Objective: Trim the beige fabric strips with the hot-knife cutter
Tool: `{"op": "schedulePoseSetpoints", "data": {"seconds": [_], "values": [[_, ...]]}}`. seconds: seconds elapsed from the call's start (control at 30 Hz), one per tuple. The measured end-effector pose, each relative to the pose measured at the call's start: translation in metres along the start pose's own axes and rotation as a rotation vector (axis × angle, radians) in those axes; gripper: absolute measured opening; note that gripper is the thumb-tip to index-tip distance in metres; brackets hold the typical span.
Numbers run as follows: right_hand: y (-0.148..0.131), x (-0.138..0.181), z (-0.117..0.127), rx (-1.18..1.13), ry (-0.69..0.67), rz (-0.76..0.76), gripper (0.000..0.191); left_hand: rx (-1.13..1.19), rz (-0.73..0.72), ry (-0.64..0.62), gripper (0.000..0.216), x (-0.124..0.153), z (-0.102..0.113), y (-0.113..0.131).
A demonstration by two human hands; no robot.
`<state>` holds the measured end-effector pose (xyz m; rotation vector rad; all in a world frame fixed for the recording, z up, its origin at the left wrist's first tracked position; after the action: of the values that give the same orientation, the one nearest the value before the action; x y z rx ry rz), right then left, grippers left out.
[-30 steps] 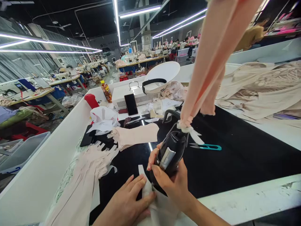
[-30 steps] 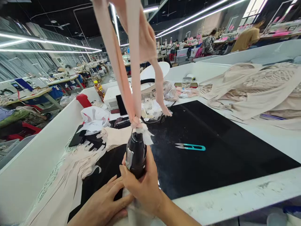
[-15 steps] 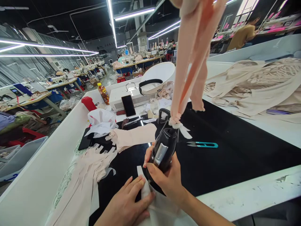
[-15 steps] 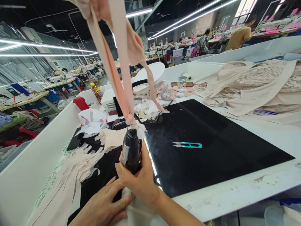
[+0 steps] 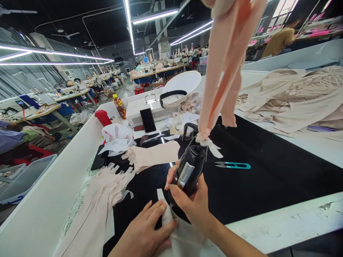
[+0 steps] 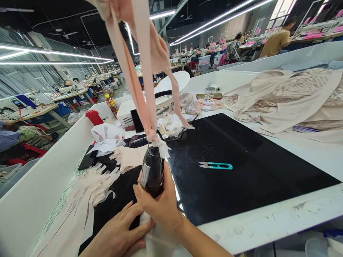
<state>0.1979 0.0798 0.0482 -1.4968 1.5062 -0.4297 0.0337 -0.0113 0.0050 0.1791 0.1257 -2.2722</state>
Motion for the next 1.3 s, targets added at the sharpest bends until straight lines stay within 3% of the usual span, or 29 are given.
{"op": "schedulePoseSetpoints", "data": {"seconds": [1.3], "values": [[0.016,-0.014,-0.004,0.101,0.060,0.049,0.024,-0.050,-0.053,0.127,0.037,0.000,-0.010,-0.003]]}}
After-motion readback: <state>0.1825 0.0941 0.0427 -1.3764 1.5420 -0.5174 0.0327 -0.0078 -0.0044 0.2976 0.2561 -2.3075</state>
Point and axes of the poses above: each hand's wrist, its own x-axis away from the middle knuckle, its own z-axis out of the back of the hand, y = z × x, the point moved 1 cm from there along -x, towards the middle knuckle, and after that the axes turned 2 degrees about -y, right-handed, at the moved point
